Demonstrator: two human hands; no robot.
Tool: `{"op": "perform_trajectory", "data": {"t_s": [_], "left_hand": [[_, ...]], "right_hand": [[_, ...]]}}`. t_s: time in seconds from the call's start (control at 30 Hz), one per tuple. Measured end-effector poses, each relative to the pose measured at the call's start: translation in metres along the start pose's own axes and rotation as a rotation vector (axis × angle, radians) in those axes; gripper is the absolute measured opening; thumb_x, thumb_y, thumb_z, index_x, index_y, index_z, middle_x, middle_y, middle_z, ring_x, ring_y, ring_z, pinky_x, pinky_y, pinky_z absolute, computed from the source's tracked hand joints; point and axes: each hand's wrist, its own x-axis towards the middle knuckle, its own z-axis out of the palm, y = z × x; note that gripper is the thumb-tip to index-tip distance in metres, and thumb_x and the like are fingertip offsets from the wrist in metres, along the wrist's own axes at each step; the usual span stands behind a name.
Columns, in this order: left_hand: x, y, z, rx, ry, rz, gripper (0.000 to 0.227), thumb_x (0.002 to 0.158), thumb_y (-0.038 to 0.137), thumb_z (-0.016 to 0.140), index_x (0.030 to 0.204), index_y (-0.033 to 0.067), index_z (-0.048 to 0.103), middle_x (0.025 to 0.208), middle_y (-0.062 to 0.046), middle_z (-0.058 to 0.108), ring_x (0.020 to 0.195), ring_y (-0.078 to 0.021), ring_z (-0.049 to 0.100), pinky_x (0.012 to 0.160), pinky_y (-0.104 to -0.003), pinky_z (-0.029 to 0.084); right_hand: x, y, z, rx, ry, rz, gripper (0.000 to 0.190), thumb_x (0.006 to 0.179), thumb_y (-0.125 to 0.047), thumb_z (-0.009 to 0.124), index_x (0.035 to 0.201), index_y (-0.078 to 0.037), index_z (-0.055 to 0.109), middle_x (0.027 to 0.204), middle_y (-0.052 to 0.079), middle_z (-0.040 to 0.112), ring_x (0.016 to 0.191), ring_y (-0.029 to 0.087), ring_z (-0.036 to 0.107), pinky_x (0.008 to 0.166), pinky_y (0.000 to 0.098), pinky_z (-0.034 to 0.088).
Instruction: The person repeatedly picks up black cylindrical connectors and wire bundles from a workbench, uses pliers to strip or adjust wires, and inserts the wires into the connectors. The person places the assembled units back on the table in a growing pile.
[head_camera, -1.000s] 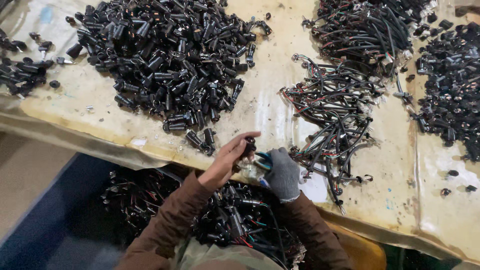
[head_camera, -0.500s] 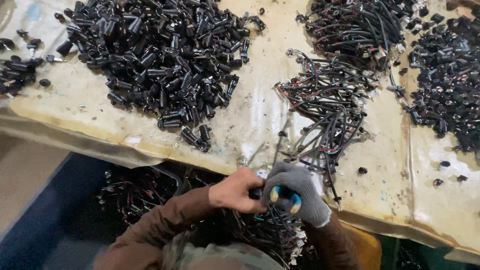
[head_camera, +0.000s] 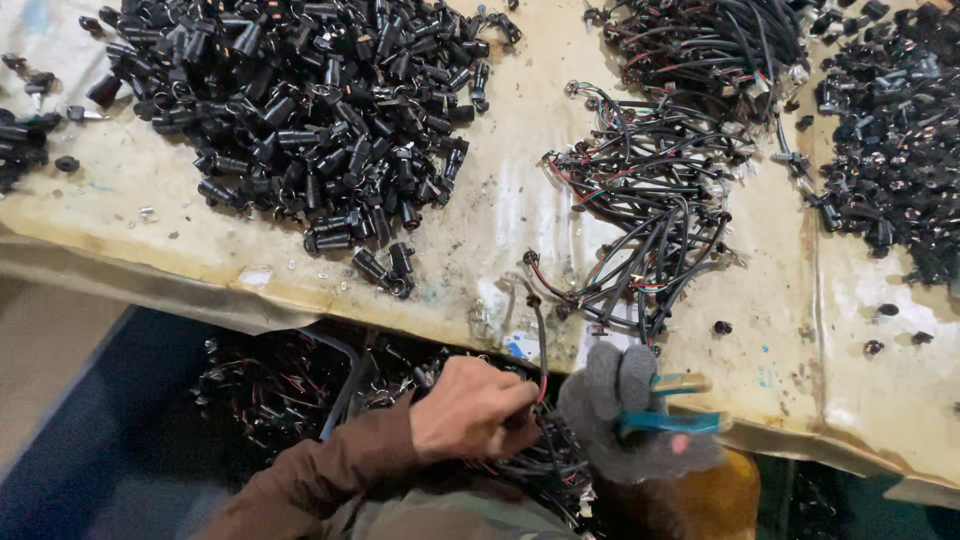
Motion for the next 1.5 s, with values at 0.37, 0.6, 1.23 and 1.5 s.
{"op": "perform_trajectory", "data": {"t_s": [0.37, 0.6, 1.23, 1.5], "left_hand": [[-0.011, 0.015, 0.023, -0.152, -0.013, -0.072, 0.032, 0.08, 0.036, 0.079, 0.093, 0.0103, 0.067, 0.075, -0.008, 0.065, 0.066, -0.0344, 0.065, 0.056, -0.045, 0.049], [-0.002, 0.004, -0.057, -0.218, -0.379, 0.155, 0.025, 0.082, 0.031, 0.073, 0.097, 0.0112, 0.07, 0.09, -0.006, 0.068, 0.092, -0.0295, 0.063, 0.084, -0.047, 0.047], [0.112, -0.24, -0.048, 0.769, 0.303, -0.594, 0.035, 0.08, 0.042, 0.078, 0.096, 0.0105, 0.078, 0.116, -0.012, 0.064, 0.119, -0.0338, 0.046, 0.094, -0.052, 0.037], [0.093, -0.233, -0.026, 0.067, 0.478, -0.386, 0.03, 0.076, 0.014, 0.08, 0.103, 0.0068, 0.07, 0.107, -0.009, 0.073, 0.11, -0.0254, 0.064, 0.103, -0.044, 0.046]], "right_hand": [[-0.026, 0.018, 0.012, -0.162, -0.047, -0.011, 0.045, 0.099, -0.048, 0.071, 0.08, -0.015, 0.048, 0.064, -0.001, 0.044, 0.054, 0.016, 0.04, 0.053, 0.0342, 0.034], [0.043, -0.019, -0.007, -0.356, 0.222, 0.024, 0.035, 0.102, -0.039, 0.068, 0.084, -0.014, 0.052, 0.068, -0.004, 0.048, 0.053, 0.009, 0.041, 0.045, 0.0262, 0.034], [0.106, -0.051, -0.025, -0.24, 0.291, -0.491, 0.023, 0.105, -0.023, 0.068, 0.109, -0.001, 0.061, 0.073, 0.0, 0.059, 0.059, 0.006, 0.055, 0.052, 0.0197, 0.045], [0.065, -0.015, -0.024, -1.654, -0.246, 0.067, 0.019, 0.079, -0.012, 0.075, 0.098, -0.01, 0.072, 0.09, 0.009, 0.077, 0.081, 0.025, 0.075, 0.069, 0.0375, 0.06]]}}
